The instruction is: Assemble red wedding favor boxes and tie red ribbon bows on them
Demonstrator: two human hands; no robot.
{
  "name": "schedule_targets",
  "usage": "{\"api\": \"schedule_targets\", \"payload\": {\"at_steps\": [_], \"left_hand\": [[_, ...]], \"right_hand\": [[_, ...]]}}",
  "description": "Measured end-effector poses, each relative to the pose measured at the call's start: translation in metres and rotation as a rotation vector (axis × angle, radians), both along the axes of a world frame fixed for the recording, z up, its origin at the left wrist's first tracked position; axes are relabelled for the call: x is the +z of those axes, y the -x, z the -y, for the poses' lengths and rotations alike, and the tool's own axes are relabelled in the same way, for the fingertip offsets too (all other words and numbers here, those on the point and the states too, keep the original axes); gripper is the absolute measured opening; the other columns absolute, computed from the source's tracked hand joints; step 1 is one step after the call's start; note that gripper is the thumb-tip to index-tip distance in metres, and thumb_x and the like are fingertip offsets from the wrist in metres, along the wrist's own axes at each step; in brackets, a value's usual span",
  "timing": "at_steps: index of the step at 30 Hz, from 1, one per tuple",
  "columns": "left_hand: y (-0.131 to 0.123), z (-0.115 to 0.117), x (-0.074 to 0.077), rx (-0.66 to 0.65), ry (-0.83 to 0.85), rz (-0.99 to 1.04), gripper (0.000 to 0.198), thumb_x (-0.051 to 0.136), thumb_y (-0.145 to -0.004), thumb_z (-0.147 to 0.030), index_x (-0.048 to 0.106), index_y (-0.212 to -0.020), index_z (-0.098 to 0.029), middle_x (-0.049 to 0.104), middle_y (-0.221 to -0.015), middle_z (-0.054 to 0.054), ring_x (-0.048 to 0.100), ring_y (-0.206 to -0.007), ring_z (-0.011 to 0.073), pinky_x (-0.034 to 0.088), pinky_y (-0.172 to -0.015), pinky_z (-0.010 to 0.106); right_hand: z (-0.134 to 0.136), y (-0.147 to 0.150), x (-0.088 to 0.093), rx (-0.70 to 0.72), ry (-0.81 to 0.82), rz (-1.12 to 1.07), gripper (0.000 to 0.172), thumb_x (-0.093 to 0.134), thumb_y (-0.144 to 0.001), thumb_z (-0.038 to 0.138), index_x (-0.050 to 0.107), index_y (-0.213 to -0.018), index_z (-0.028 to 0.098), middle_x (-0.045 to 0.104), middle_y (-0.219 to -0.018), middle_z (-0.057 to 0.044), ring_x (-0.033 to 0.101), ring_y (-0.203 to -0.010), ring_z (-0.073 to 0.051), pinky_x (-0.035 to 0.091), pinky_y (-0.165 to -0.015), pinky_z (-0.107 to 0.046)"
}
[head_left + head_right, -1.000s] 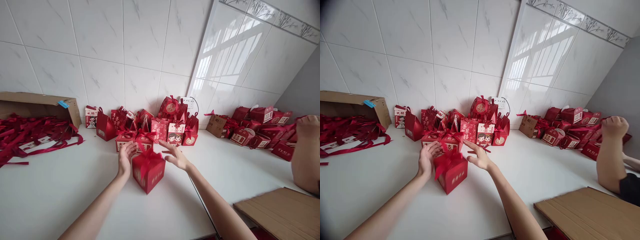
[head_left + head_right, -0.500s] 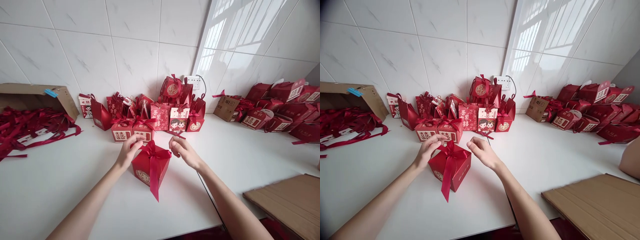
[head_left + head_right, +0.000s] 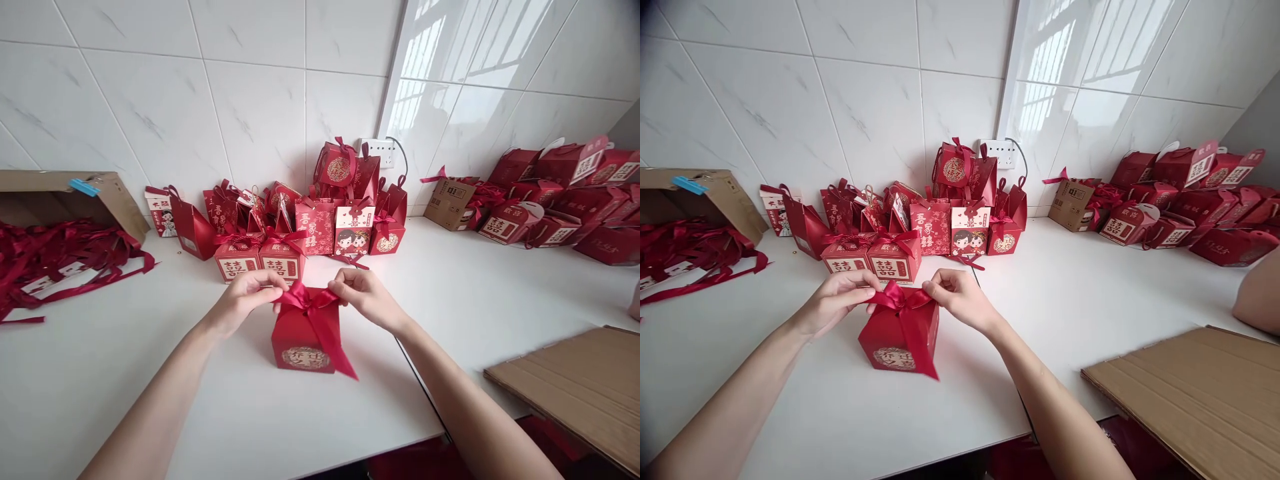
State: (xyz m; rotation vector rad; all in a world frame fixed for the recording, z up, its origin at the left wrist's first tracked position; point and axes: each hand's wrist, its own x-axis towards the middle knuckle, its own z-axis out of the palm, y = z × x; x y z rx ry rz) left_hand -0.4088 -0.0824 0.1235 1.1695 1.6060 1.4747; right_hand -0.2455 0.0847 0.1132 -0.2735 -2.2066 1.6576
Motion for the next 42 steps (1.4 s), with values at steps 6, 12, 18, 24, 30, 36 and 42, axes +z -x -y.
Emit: {"api": "schedule_targets", "payload": {"at_steps": [6, 12, 18, 24, 30, 36, 42], "left_hand": [[-0.008, -0.004, 0.000, 0.155, -0.101, -0.005, 0.015, 0.070, -0.071, -0.028, 0.065, -0.078, -0.017, 0.064, -0.079, 0.002, 0.059, -0.075, 0.0137, 0.047, -0.069, 0.023], [-0.009, 0.006, 0.014, -0.099, 0.076, -0.035, 0.013, 0.071, -0.070, -0.027, 0.063, -0.071, -0.016, 0.057, -0.059, -0.002, 0.050, -0.051, 0.0067, 0.039, -0.048, 0.016], [-0.007, 0.015, 0.020, -0.308, 0.357, -0.065, 0.016, 0.072, -0.071, -0.033, 0.067, -0.076, -0.017, 0.064, -0.062, 0.001, 0.060, -0.043, 0.0121, 0.032, -0.033, 0.017], [0.010, 0.029, 0.016, -0.592, 0.377, 0.172, 0.042, 0.069, -0.067, -0.056, 0.063, -0.059, -0.015, 0.064, -0.051, 0.009, 0.057, -0.038, 0.0154, 0.024, -0.031, 0.019], [-0.007, -0.005, 0.001, 0.314, 0.044, -0.072, 0.040, 0.061, -0.073, -0.055, 0.047, -0.063, -0.019, 0.039, -0.046, -0.008, 0.034, -0.035, 0.0054, 0.026, -0.036, 0.017], [-0.024, -0.014, -0.006, 0.247, 0.067, -0.338, 0.031, 0.058, -0.079, -0.049, 0.057, -0.076, -0.018, 0.058, -0.074, -0.001, 0.054, -0.068, 0.0130, 0.040, -0.060, 0.021], [-0.020, -0.011, -0.006, 0.246, 0.114, -0.201, 0.035, 0.056, -0.079, -0.049, 0.050, -0.066, -0.017, 0.046, -0.063, -0.003, 0.043, -0.059, 0.0104, 0.033, -0.054, 0.021]], "right_hand": [[-0.012, 0.005, -0.003, -0.098, 0.158, -0.002, 0.038, 0.059, -0.077, 0.049, 0.045, -0.061, 0.018, 0.051, -0.061, 0.003, 0.050, -0.061, -0.011, 0.042, -0.063, -0.027], [-0.012, 0.006, -0.004, -0.032, 0.231, 0.050, 0.034, 0.063, -0.073, 0.047, 0.051, -0.064, 0.016, 0.055, -0.066, 0.001, 0.056, -0.064, -0.012, 0.048, -0.070, -0.030], [-0.010, 0.008, -0.008, -0.008, 0.224, 0.081, 0.039, 0.064, -0.073, 0.052, 0.051, -0.062, 0.016, 0.054, -0.062, 0.002, 0.052, -0.060, -0.010, 0.047, -0.066, -0.028], [-0.010, 0.006, -0.006, 0.025, 0.136, 0.150, 0.041, 0.060, -0.077, 0.055, 0.052, -0.064, 0.016, 0.054, -0.060, 0.002, 0.050, -0.058, -0.010, 0.042, -0.064, -0.027], [-0.010, 0.003, -0.004, 0.048, 0.090, 0.120, 0.047, 0.051, -0.081, 0.060, 0.055, -0.064, 0.016, 0.048, -0.059, 0.003, 0.044, -0.054, -0.009, 0.037, -0.057, -0.027], [-0.008, 0.003, -0.002, 0.132, 0.115, 0.126, 0.045, 0.059, -0.076, 0.057, 0.050, -0.060, 0.016, 0.047, -0.058, 0.003, 0.042, -0.054, -0.009, 0.035, -0.056, -0.025], [-0.014, 0.006, -0.006, 0.131, 0.141, 0.130, 0.043, 0.055, -0.079, 0.056, 0.053, -0.065, 0.015, 0.051, -0.062, 0.001, 0.046, -0.057, -0.010, 0.038, -0.060, -0.027]]}}
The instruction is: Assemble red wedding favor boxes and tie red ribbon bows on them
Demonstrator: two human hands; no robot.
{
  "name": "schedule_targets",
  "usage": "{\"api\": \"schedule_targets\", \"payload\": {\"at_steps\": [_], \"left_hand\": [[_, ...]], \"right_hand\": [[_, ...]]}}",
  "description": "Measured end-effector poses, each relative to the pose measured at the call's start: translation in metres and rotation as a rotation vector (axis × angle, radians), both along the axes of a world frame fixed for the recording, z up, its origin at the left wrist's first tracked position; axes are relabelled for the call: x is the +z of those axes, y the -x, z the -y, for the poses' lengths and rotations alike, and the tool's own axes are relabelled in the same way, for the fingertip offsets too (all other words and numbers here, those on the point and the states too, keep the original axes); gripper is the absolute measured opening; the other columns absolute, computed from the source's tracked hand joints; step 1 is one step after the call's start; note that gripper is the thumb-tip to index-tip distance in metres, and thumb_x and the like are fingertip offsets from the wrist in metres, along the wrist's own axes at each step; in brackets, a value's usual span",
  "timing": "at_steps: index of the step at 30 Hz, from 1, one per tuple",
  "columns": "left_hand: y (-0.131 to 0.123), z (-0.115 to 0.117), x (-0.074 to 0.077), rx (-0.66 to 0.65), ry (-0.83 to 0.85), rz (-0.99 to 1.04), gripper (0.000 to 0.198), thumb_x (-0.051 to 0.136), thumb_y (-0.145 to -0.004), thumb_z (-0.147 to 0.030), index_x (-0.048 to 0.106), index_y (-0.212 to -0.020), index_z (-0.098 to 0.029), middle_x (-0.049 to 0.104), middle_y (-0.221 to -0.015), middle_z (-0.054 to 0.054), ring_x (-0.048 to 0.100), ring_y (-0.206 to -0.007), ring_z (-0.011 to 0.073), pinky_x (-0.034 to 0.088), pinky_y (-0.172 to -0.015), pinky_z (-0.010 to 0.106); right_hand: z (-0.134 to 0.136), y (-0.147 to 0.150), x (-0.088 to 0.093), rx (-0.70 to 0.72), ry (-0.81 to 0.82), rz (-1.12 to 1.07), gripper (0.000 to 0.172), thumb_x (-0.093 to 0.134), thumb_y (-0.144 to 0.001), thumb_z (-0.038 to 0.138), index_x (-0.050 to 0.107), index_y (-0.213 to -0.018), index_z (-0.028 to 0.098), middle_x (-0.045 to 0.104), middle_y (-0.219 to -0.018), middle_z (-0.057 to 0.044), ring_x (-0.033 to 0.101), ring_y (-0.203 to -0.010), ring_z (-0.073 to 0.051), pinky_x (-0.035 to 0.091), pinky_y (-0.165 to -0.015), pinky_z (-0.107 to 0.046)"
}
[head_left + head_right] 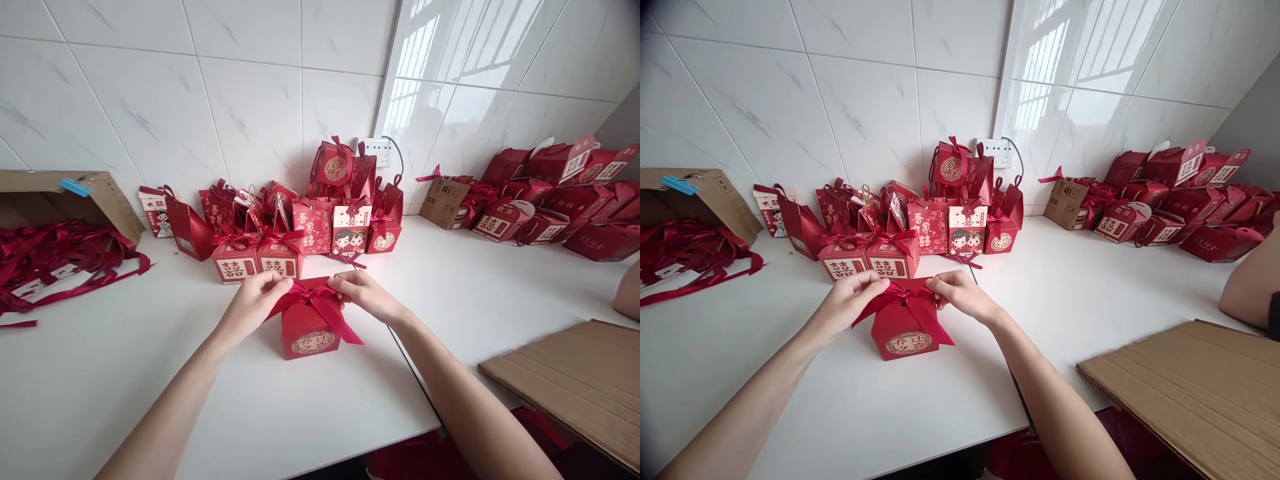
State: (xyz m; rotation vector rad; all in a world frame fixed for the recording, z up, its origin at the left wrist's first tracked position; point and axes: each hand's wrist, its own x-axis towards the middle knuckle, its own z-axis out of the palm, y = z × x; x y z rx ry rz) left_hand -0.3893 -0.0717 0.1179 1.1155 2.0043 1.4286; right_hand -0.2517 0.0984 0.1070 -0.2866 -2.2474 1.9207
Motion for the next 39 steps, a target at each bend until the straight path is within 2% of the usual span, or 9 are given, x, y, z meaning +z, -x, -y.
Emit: {"api": "schedule_targets", "payload": {"at_steps": [4, 7, 9, 12, 15, 24, 29, 33, 39], "left_hand": [[0.001, 0.002, 0.004, -0.040, 0.064, 0.071, 0.036, 0.058, -0.077, -0.048, 0.050, -0.063, -0.016, 0.045, -0.059, -0.004, 0.040, -0.055, 0.0091, 0.030, -0.051, 0.020], [0.000, 0.002, 0.006, -0.047, 0.066, 0.073, 0.034, 0.058, -0.079, -0.045, 0.049, -0.062, -0.016, 0.042, -0.053, -0.005, 0.036, -0.050, 0.0078, 0.027, -0.048, 0.020], [-0.001, 0.002, 0.006, -0.063, 0.057, 0.112, 0.033, 0.057, -0.079, -0.042, 0.047, -0.061, -0.017, 0.041, -0.048, -0.006, 0.035, -0.046, 0.0072, 0.026, -0.045, 0.019], [-0.003, 0.002, 0.005, -0.085, 0.033, 0.248, 0.030, 0.058, -0.079, -0.041, 0.050, -0.064, -0.017, 0.044, -0.046, -0.006, 0.039, -0.044, 0.0070, 0.029, -0.042, 0.017], [-0.005, 0.002, 0.002, -0.077, 0.017, 0.367, 0.030, 0.061, -0.077, -0.042, 0.051, -0.066, -0.016, 0.049, -0.050, -0.005, 0.045, -0.044, 0.0066, 0.034, -0.041, 0.016], [-0.002, -0.001, -0.004, -0.018, 0.038, 0.090, 0.030, 0.051, -0.082, -0.035, 0.041, -0.058, -0.019, 0.044, -0.039, -0.006, 0.041, -0.037, 0.0091, 0.035, -0.042, 0.021], [-0.003, -0.001, -0.005, 0.157, -0.109, -0.262, 0.009, 0.054, -0.077, -0.027, 0.050, -0.072, -0.020, 0.055, -0.070, -0.002, 0.055, -0.068, 0.0137, 0.044, -0.064, 0.024], [-0.009, -0.002, -0.001, -0.037, -0.158, -0.328, 0.022, 0.054, -0.081, -0.036, 0.061, -0.093, -0.019, 0.058, -0.108, 0.006, 0.053, -0.110, 0.0223, 0.040, -0.098, 0.033], [-0.013, -0.004, -0.001, -0.139, -0.029, -0.294, 0.019, 0.058, -0.078, -0.037, 0.062, -0.080, -0.019, 0.059, -0.114, 0.008, 0.054, -0.112, 0.0258, 0.039, -0.101, 0.036]], "right_hand": [[0.004, -0.002, 0.002, -0.301, -0.341, -0.009, 0.037, 0.049, -0.083, 0.051, 0.051, -0.067, 0.018, 0.052, -0.065, -0.001, 0.048, -0.061, -0.014, 0.038, -0.062, -0.030], [0.022, -0.008, 0.006, -0.521, -0.725, -0.376, 0.022, 0.050, -0.085, 0.040, 0.053, -0.077, 0.020, 0.057, -0.077, -0.004, 0.051, -0.074, -0.019, 0.041, -0.069, -0.033], [0.040, -0.012, 0.007, -0.374, -0.921, -0.591, 0.018, 0.052, -0.084, 0.037, 0.056, -0.086, 0.020, 0.060, -0.084, -0.006, 0.053, -0.081, -0.021, 0.043, -0.075, -0.036], [0.062, -0.013, 0.001, -0.142, -1.171, -0.642, 0.040, 0.056, -0.082, 0.047, 0.057, -0.106, 0.015, 0.064, -0.101, -0.013, 0.056, -0.094, -0.026, 0.041, -0.085, -0.043], [0.072, -0.008, -0.010, -0.142, -1.331, -0.618, 0.047, 0.054, -0.084, 0.045, 0.053, -0.117, 0.011, 0.066, -0.109, -0.015, 0.057, -0.100, -0.028, 0.037, -0.092, -0.048], [0.066, -0.009, -0.016, -0.196, -1.312, -0.815, 0.014, 0.049, -0.091, 0.014, 0.061, -0.098, 0.016, 0.071, -0.096, -0.006, 0.062, -0.091, -0.016, 0.043, -0.091, -0.036], [0.061, -0.011, -0.015, -0.153, -1.338, -0.882, 0.014, 0.051, -0.091, 0.017, 0.063, -0.097, 0.013, 0.068, -0.085, -0.007, 0.058, -0.077, -0.015, 0.046, -0.074, -0.032], [0.062, -0.011, -0.015, -0.149, -1.345, -0.878, 0.015, 0.052, -0.091, 0.016, 0.065, -0.098, 0.016, 0.065, -0.080, -0.004, 0.054, -0.075, -0.015, 0.045, -0.072, -0.032], [0.065, -0.011, -0.015, -0.128, -1.307, -0.915, 0.019, 0.049, -0.091, 0.011, 0.067, -0.091, 0.016, 0.066, -0.080, -0.003, 0.054, -0.073, -0.013, 0.045, -0.071, -0.031]]}}
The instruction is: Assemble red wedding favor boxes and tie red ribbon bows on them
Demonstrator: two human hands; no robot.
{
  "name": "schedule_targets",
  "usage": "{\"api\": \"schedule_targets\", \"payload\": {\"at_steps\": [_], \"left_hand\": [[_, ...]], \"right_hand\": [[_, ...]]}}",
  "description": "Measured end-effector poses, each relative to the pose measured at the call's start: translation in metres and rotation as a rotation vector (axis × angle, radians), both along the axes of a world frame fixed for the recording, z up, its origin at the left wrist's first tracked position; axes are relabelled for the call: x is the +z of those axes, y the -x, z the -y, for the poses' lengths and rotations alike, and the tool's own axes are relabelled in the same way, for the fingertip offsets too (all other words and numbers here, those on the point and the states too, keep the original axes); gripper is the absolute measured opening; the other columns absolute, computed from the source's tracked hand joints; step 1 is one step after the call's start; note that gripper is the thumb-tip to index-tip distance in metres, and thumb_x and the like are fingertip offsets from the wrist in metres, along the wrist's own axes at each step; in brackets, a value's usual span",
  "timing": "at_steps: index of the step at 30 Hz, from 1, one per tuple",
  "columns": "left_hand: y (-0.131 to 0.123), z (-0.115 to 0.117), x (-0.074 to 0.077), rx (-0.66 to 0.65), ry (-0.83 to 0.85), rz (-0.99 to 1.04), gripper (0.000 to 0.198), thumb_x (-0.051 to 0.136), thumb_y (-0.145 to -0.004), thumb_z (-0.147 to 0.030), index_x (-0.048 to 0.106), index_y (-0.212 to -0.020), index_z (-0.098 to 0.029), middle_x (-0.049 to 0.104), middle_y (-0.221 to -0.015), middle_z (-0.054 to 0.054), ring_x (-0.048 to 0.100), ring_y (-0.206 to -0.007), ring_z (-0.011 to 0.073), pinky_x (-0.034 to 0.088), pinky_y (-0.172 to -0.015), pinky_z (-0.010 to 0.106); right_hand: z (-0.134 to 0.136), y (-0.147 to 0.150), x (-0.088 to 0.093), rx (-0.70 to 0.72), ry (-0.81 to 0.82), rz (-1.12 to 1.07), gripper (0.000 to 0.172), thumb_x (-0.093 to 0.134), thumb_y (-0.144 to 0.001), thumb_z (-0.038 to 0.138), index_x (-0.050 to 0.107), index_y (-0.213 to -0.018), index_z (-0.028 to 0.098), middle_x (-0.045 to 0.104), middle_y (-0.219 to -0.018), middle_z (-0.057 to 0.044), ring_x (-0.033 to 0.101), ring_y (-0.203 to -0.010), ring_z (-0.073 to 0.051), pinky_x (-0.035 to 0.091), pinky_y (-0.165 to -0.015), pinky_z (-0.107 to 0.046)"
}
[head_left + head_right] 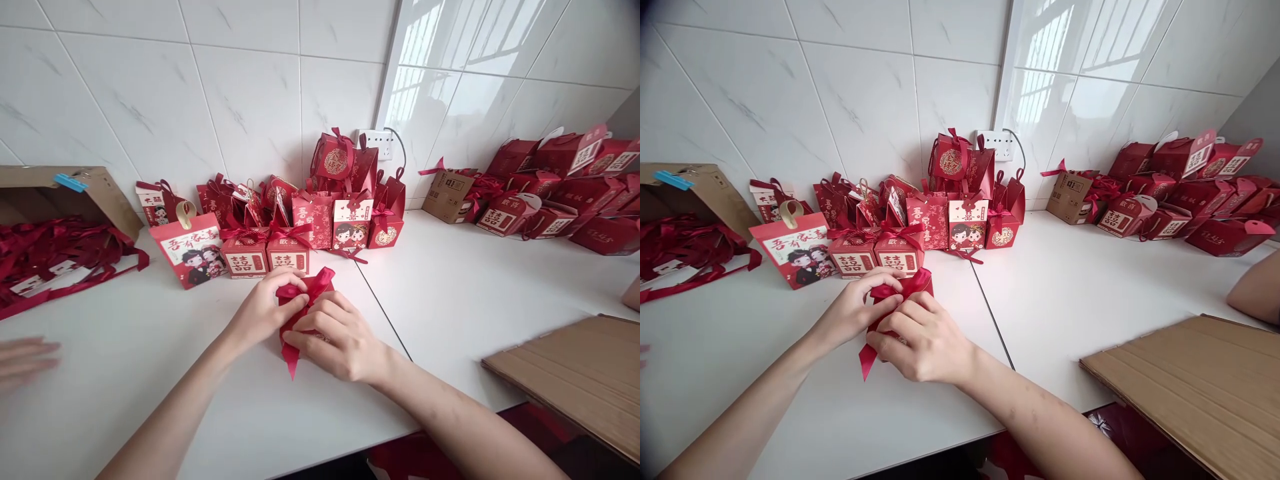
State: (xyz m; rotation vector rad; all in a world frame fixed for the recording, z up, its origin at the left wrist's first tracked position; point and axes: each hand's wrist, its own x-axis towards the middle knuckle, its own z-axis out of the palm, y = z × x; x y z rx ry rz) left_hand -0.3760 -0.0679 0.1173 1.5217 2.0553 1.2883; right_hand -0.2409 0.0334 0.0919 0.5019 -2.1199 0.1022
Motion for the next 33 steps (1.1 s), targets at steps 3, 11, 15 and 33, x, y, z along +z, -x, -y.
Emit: {"api": "schedule_targets", "payload": {"at_steps": [3, 11, 15, 33], "left_hand": [[-0.001, -0.001, -0.001, 0.014, 0.007, 0.008, 0.015, 0.058, -0.077, -0.035, 0.061, -0.076, -0.020, 0.060, -0.112, 0.007, 0.056, -0.110, 0.0257, 0.040, -0.099, 0.036], [-0.002, -0.002, -0.003, 0.029, 0.001, 0.029, 0.016, 0.057, -0.076, -0.035, 0.060, -0.072, -0.020, 0.061, -0.112, 0.007, 0.054, -0.112, 0.0264, 0.039, -0.100, 0.036], [0.000, -0.003, -0.006, 0.028, 0.002, 0.037, 0.016, 0.057, -0.076, -0.035, 0.061, -0.072, -0.021, 0.060, -0.112, 0.006, 0.054, -0.112, 0.0261, 0.038, -0.101, 0.036], [-0.001, -0.002, -0.008, 0.008, 0.026, 0.080, 0.017, 0.058, -0.079, -0.037, 0.062, -0.075, -0.021, 0.057, -0.117, 0.005, 0.052, -0.116, 0.0247, 0.038, -0.101, 0.035]], "right_hand": [[0.001, 0.000, -0.002, -0.009, -0.015, 0.048, 0.017, 0.051, -0.091, 0.014, 0.067, -0.091, 0.018, 0.065, -0.078, -0.001, 0.055, -0.072, -0.013, 0.045, -0.072, -0.031], [0.001, 0.001, -0.004, 0.053, 0.004, 0.048, 0.019, 0.049, -0.092, 0.013, 0.067, -0.091, 0.018, 0.065, -0.073, -0.001, 0.055, -0.070, -0.013, 0.046, -0.070, -0.030], [0.000, 0.002, -0.003, 0.095, -0.003, 0.026, 0.024, 0.044, -0.094, 0.013, 0.067, -0.089, 0.018, 0.065, -0.072, -0.001, 0.056, -0.068, -0.012, 0.046, -0.070, -0.029], [-0.053, 0.012, 0.014, -0.136, 1.095, 0.580, 0.034, 0.058, -0.081, 0.051, 0.062, -0.087, 0.017, 0.064, -0.089, -0.005, 0.058, -0.075, -0.016, 0.046, -0.068, -0.029]]}}
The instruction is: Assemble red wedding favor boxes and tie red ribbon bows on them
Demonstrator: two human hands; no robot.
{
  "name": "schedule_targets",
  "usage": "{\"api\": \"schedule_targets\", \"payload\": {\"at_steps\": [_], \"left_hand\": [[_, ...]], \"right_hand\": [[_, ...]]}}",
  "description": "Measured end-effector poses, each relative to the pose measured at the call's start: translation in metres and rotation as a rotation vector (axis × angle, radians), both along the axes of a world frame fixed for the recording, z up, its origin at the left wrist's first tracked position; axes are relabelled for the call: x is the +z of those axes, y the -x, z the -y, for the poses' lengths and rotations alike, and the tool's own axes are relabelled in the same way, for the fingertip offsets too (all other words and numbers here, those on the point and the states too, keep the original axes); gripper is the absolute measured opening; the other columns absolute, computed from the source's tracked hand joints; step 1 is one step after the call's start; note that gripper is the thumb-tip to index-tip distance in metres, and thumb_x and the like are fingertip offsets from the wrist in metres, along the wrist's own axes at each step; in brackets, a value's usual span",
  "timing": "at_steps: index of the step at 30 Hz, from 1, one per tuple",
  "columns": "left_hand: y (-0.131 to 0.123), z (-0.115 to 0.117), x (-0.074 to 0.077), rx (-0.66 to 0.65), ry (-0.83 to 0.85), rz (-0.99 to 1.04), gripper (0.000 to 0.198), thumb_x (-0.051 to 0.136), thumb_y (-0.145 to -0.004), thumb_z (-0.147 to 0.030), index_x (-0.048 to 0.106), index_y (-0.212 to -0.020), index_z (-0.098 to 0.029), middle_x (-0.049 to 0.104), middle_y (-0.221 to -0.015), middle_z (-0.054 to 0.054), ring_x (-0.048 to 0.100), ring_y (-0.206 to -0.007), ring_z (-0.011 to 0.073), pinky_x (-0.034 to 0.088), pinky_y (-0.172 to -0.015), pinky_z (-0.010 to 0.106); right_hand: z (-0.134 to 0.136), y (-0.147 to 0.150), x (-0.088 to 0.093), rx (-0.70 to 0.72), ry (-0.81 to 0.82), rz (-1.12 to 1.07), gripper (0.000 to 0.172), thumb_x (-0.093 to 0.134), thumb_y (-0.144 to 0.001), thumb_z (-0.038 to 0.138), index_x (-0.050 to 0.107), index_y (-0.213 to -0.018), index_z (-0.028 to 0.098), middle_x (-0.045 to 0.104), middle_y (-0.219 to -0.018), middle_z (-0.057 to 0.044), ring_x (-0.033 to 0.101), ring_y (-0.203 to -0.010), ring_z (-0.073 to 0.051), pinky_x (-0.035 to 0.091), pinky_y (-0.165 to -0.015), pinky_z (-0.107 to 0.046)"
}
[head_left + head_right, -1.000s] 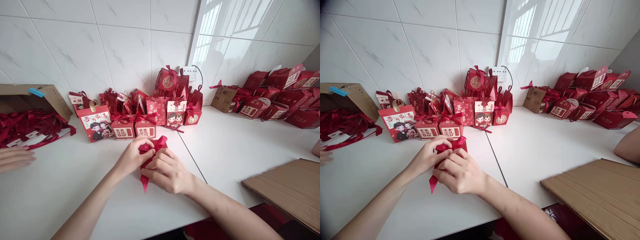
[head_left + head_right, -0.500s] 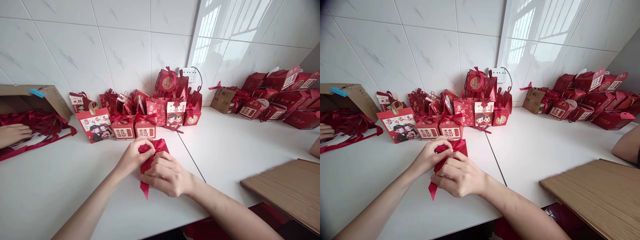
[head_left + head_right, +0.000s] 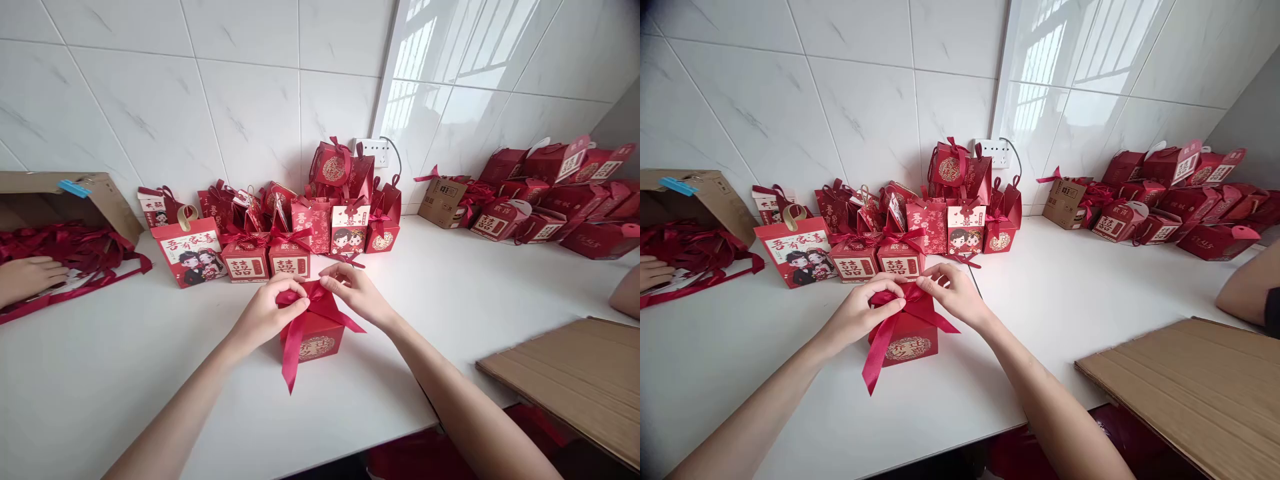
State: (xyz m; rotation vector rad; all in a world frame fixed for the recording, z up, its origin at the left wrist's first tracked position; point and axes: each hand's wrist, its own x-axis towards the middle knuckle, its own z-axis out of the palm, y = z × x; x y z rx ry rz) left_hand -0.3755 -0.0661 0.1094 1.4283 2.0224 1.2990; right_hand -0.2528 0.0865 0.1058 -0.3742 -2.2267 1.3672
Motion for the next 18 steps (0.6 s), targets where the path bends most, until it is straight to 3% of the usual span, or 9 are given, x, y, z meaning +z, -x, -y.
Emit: {"api": "schedule_targets", "payload": {"at_steps": [5, 10, 14, 18], "left_hand": [[0.000, 0.001, 0.005, 0.080, -0.036, -0.058, 0.020, 0.059, -0.075, -0.039, 0.061, -0.082, -0.021, 0.060, -0.107, 0.006, 0.055, -0.108, 0.0244, 0.043, -0.091, 0.033], [0.010, 0.007, 0.014, 0.182, -0.013, 0.011, 0.027, 0.055, -0.076, -0.046, 0.058, -0.079, -0.019, 0.061, -0.080, 0.002, 0.057, -0.077, 0.0192, 0.042, -0.067, 0.028], [0.016, 0.009, 0.015, 0.165, 0.074, 0.082, 0.032, 0.054, -0.078, -0.050, 0.057, -0.075, -0.019, 0.056, -0.067, -0.001, 0.049, -0.060, 0.0138, 0.035, -0.055, 0.024], [0.016, 0.009, 0.011, 0.128, 0.094, 0.052, 0.033, 0.053, -0.080, -0.050, 0.056, -0.070, -0.019, 0.055, -0.065, -0.001, 0.049, -0.061, 0.0144, 0.035, -0.057, 0.024]], "right_hand": [[0.005, 0.001, -0.002, 0.063, 0.156, 0.027, 0.040, 0.060, -0.075, 0.056, 0.050, -0.065, 0.018, 0.053, -0.064, 0.002, 0.047, -0.060, -0.011, 0.037, -0.057, -0.026], [0.008, -0.001, 0.003, 0.061, 0.158, 0.082, 0.045, 0.056, -0.076, 0.059, 0.045, -0.059, 0.019, 0.041, -0.056, 0.006, 0.035, -0.053, -0.008, 0.027, -0.052, -0.025], [0.008, -0.002, 0.005, 0.076, 0.196, 0.091, 0.046, 0.056, -0.075, 0.060, 0.044, -0.059, 0.019, 0.042, -0.055, 0.006, 0.035, -0.052, -0.008, 0.027, -0.051, -0.024], [0.007, -0.003, 0.007, 0.101, 0.233, 0.098, 0.044, 0.058, -0.074, 0.059, 0.047, -0.062, 0.018, 0.048, -0.056, 0.004, 0.042, -0.053, -0.009, 0.030, -0.053, -0.024]]}}
